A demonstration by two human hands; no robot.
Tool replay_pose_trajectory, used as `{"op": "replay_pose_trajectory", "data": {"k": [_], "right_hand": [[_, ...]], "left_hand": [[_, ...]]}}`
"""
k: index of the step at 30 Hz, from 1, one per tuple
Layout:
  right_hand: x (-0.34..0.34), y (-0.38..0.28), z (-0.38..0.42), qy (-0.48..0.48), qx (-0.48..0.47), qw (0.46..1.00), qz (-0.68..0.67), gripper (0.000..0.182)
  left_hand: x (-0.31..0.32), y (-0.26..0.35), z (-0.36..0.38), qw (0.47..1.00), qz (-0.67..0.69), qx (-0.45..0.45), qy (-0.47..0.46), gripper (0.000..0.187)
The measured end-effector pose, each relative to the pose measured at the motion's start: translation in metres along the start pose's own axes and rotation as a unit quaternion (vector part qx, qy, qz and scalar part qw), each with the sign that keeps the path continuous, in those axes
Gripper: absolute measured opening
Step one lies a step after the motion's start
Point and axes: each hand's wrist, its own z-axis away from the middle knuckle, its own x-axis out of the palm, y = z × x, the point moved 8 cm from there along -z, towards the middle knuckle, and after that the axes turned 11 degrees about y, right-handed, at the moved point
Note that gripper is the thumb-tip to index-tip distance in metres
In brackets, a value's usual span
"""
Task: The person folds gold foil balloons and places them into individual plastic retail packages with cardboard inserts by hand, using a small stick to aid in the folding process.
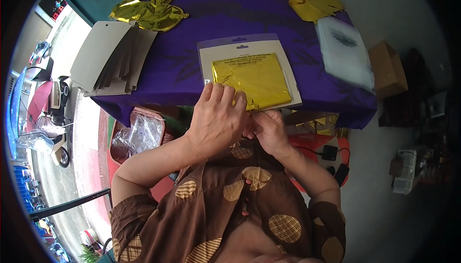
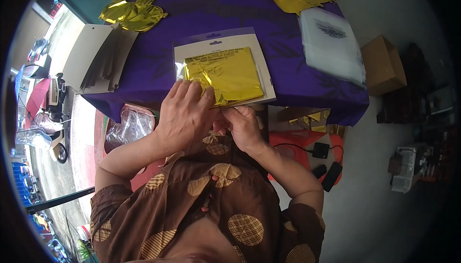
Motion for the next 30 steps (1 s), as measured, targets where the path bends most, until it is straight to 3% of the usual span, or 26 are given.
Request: {"op": "replay_pose_trajectory", "data": {"k": [5, 9, 12, 15, 20, 26, 30], "right_hand": [[0.001, -0.001, 0.0, -0.003, -0.003, 1.0, 0.007, 0.024], [-0.001, 0.002, -0.002, -0.013, 0.011, 1.0, -0.002, 0.025], [0.001, -0.007, 0.002, 0.009, 0.029, 0.999, 0.021, 0.036], [-0.009, -0.013, 0.001, 0.07, 0.049, 0.996, 0.016, 0.04], [-0.019, -0.02, 0.004, 0.092, 0.027, 0.995, 0.033, 0.04], [-0.023, -0.013, 0.005, 0.063, -0.011, 0.994, 0.092, 0.039], [-0.022, -0.009, 0.0, 0.045, 0.016, 0.998, 0.042, 0.037]], "left_hand": [[0.0, -0.001, -0.001, 1.0, 0.003, -0.006, -0.021, 0.036], [0.001, 0.001, 0.0, 0.999, -0.024, 0.029, 0.013, 0.039], [0.002, 0.003, 0.0, 0.999, -0.028, 0.045, 0.012, 0.043], [0.002, 0.006, -0.003, 0.999, -0.024, 0.036, 0.003, 0.047], [0.012, 0.008, -0.008, 0.997, -0.043, 0.05, 0.041, 0.043], [0.017, 0.006, -0.015, 0.997, -0.066, 0.001, -0.042, 0.047], [0.019, 0.008, -0.017, 0.996, -0.075, 0.014, -0.044, 0.045]]}}
